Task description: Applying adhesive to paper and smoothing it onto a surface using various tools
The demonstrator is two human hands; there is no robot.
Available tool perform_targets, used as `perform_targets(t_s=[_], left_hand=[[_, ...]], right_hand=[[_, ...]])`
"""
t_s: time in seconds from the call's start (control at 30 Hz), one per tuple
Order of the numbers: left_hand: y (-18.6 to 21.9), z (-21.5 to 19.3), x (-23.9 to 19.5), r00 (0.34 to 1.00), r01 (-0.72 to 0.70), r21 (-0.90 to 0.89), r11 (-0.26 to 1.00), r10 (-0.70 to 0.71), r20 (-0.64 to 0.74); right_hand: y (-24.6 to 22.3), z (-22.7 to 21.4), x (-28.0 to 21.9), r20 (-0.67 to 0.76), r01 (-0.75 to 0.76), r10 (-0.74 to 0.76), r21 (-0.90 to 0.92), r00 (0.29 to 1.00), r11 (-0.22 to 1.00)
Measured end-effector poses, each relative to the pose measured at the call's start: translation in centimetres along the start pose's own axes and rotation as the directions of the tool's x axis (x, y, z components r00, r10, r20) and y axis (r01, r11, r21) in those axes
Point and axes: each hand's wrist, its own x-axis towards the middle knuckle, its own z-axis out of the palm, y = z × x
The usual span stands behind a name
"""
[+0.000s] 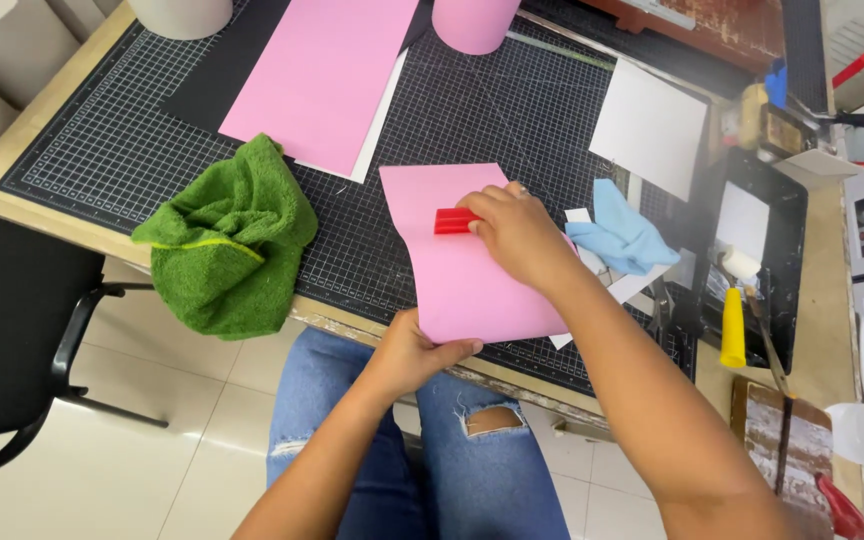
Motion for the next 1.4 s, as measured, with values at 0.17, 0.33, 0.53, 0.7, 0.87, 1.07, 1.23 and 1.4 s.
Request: perform_targets(t_s=[0.17, 0.33, 0.53, 0.7, 0.87, 1.07, 1.23, 1.4], left_hand=[[3.0, -0.1, 1.2, 0.997, -0.055, -0.146, 0.988, 0.046, -0.061], [2.3, 0.2, 1.8, 0.994, -0.099, -0.275, 0.956, 0.081, -0.075], [4.7, 0.6, 0.6, 0.992, -0.095, -0.227, 0.969, 0.073, -0.106], [1.4, 0.9, 0.0, 0.993, -0.037, -0.194, 0.98, 0.016, -0.113], [0.2, 1.2, -0.6, 0.995, -0.042, -0.2, 0.979, 0.024, -0.093], [0.6, 1.4, -0.6, 0.996, -0.033, -0.184, 0.982, 0.017, -0.089], [5.0, 3.2, -0.4, 0.985, -0.102, -0.183, 0.978, 0.073, -0.156], [-5.2, 6.4, 0.3, 0.977, -0.112, -0.098, 0.989, 0.091, -0.194]], right_hand=[[-3.1, -2.0, -4.4, -0.401, 0.084, -0.092, -0.036, 0.912, 0.996], [-4.5, 3.1, -13.0, -0.534, 0.127, -0.201, -0.174, 0.821, 0.977], [-5.5, 0.9, -9.2, -0.556, 0.102, -0.197, -0.197, 0.807, 0.975], [-4.4, -0.4, -5.2, -0.382, 0.087, -0.158, -0.198, 0.911, 0.976], [-1.5, -0.7, -1.5, -0.104, 0.065, -0.072, -0.065, 0.992, 0.996], [-1.8, -3.2, -3.7, -0.314, 0.018, -0.022, -0.015, 0.949, 1.0], [-5.6, -2.4, -11.0, -0.576, -0.192, 0.173, 0.029, 0.799, 0.981], [-10.6, 0.6, -13.5, -0.596, -0.134, 0.116, 0.014, 0.795, 0.991]])
